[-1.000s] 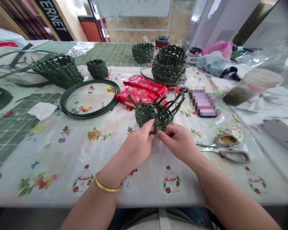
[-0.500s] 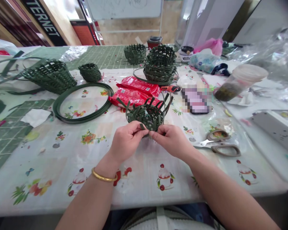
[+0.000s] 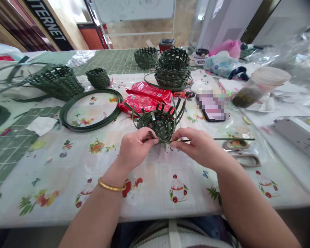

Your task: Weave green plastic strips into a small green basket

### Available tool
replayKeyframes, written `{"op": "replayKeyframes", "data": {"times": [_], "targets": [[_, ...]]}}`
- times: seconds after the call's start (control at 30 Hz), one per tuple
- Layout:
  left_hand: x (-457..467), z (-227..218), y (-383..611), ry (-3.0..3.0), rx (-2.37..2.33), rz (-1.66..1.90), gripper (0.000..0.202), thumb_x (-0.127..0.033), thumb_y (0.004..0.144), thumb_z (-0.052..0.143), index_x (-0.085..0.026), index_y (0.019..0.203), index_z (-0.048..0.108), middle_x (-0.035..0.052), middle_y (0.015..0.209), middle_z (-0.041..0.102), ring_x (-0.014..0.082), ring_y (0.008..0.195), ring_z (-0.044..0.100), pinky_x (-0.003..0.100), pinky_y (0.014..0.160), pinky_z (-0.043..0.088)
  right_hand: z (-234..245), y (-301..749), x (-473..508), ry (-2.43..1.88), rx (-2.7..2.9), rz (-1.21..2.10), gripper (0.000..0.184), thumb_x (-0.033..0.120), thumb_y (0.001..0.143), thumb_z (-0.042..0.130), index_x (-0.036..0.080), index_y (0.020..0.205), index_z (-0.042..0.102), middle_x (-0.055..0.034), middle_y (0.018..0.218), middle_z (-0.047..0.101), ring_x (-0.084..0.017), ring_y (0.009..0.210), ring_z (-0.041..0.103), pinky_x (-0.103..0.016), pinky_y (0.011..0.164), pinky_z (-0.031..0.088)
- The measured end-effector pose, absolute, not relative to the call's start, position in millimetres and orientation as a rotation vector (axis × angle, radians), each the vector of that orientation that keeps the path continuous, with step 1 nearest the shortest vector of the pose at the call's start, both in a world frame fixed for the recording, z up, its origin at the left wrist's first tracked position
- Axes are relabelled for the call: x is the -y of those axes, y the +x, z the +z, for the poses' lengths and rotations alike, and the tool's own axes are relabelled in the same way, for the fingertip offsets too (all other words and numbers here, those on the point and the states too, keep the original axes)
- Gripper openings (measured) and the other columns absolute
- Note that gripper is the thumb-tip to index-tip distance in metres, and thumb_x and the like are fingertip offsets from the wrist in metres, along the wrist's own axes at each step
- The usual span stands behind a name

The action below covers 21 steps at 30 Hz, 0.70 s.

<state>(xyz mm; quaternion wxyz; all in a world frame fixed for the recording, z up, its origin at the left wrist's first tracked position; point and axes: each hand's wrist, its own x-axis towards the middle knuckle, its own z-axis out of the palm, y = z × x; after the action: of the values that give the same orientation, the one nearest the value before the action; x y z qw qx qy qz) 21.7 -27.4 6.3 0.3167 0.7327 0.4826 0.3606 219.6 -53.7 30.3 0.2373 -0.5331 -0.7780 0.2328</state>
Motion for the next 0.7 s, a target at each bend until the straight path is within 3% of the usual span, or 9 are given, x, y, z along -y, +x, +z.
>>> {"op": "replayKeyframes", "data": {"times": [0.13, 0.3, 0.53, 0.7], "targets": [[27, 7, 22, 2.003, -1.332, 0.912, 0.005, -0.017, 0.073, 0.063, -0.02, 0.077, 0.063, -0.0019, 0.074, 0.071, 0.0139, 0.067, 0.065, 0.024, 0.063, 0.05, 31, 228, 52, -1.401, 2.238, 0.144, 0.011, 0.031, 0.083, 0.059, 0.023, 0.081, 0.066, -0.0004, 0.074, 0.063, -0.016, 0.076, 0.055, -0.032, 0.079, 0.036], [29, 12, 22, 2.124, -1.386, 0.88, 0.001, -0.021, 0.075, 0.062, -0.021, 0.075, 0.063, -0.0038, 0.065, 0.067, 0.0111, 0.055, 0.059, 0.022, 0.054, 0.044, 25, 216, 55, -1.33, 1.943, -0.427, 0.012, 0.04, 0.08, 0.062, 0.031, 0.077, 0.07, -0.0003, 0.072, 0.061, -0.016, 0.074, 0.054, -0.035, 0.082, 0.033], [31, 9, 25, 2.344, -1.415, 0.88, 0.003, -0.022, 0.075, 0.061, -0.02, 0.073, 0.062, -0.0027, 0.058, 0.065, 0.0115, 0.051, 0.056, 0.023, 0.052, 0.039, 25, 203, 52, -1.209, 2.042, -0.441, 0.013, 0.029, 0.085, 0.057, 0.035, 0.082, 0.068, 0.0038, 0.081, 0.067, -0.014, 0.08, 0.059, -0.033, 0.082, 0.036], [32, 7, 31, 2.532, -1.437, 0.798, 0.008, -0.026, 0.078, 0.059, -0.02, 0.076, 0.063, 0.001, 0.062, 0.068, 0.017, 0.055, 0.061, 0.026, 0.052, 0.039, 30, 201, 41, -1.167, 2.104, -0.42, 0.017, 0.022, 0.087, 0.053, 0.029, 0.085, 0.069, 0.0016, 0.084, 0.071, -0.014, 0.078, 0.062, -0.029, 0.078, 0.042]]}}
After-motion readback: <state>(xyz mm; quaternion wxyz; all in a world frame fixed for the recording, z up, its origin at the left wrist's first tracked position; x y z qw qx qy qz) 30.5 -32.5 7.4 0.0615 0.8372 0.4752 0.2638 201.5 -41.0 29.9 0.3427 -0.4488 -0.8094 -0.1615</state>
